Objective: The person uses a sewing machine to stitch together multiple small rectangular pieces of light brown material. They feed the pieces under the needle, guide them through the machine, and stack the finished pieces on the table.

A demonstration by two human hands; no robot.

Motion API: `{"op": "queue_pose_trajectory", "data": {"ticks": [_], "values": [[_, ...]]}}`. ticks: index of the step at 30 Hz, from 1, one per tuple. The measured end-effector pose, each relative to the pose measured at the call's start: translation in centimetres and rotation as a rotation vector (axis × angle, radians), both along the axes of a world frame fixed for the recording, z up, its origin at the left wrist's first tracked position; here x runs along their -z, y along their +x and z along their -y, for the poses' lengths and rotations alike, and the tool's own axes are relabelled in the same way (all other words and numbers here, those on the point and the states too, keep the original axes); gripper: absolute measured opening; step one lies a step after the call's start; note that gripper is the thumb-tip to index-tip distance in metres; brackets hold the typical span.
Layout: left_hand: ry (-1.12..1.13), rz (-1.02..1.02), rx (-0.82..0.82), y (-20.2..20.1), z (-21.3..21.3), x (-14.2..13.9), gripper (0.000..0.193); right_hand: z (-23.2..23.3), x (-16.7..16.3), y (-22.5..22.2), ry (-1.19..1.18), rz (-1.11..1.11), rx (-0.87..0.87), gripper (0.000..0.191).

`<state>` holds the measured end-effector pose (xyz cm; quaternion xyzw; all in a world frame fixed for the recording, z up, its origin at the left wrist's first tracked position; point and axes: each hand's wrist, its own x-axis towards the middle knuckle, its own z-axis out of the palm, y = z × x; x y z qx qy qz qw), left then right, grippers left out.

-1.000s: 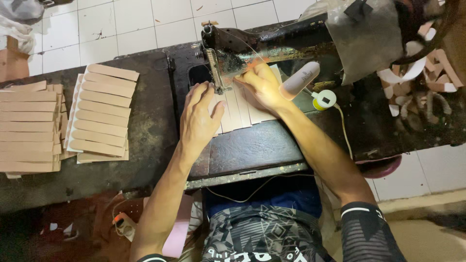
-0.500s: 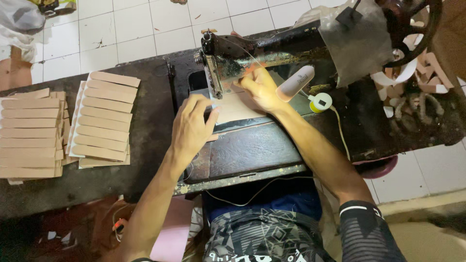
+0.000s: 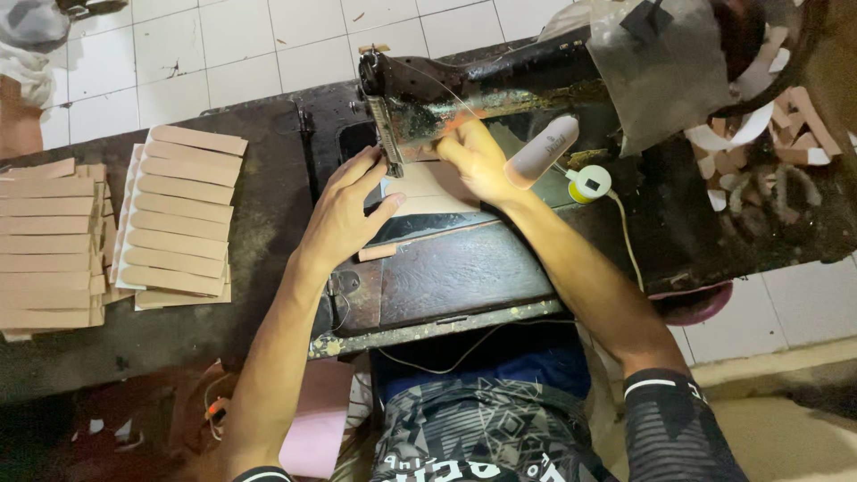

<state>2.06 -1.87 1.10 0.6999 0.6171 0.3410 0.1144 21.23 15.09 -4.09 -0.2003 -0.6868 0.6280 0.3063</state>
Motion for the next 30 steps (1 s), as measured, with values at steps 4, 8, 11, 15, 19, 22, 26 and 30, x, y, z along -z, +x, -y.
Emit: {"op": "queue_pose_trajectory", "data": {"ticks": [4, 8, 11, 15, 19, 22, 26, 30], "values": [[0.032, 0.009, 0.003, 0.1, -0.1, -0.1, 0.052, 0.3, -0.8, -0.2, -0.012, 0.001, 0.009, 0.013], [0.042, -0.005, -0.004, 0.1, -0.2, 0.0, 0.05, 0.5, -1.2, -0.4, -0.079, -0.069, -0.047, 0.014], [0.048, 0.017, -0.007, 0.1, -0.2, 0.2, 0.052, 0.5, -1.3, -0.4, -0.028, -0.074, -0.032, 0.019], [0.052, -0.002, -0.008, 0.1, -0.3, 0.5, 0.051, 0.5, -1.1, -0.5, -0.053, -0.132, -0.047, 0.016], [0.053, -0.009, -0.011, 0.1, -0.4, 0.7, 0.051, 0.4, -1.2, -0.7, -0.053, -0.146, -0.051, 0.023], [0.037, -0.032, -0.026, 0.0, -0.4, 0.8, 0.052, 0.5, -1.0, -0.8, -0.096, -0.2, -0.071, 0.032], [0.069, 0.012, 0.031, -0.1, -0.1, 0.8, 0.053, 0.0, -0.1, -0.8, -0.169, -0.24, -0.065, 0.029], [0.074, -0.009, 0.003, 0.1, 0.1, 0.9, 0.053, -1.3, 1.1, -0.6, -0.013, 0.04, 0.093, 0.036]]}}
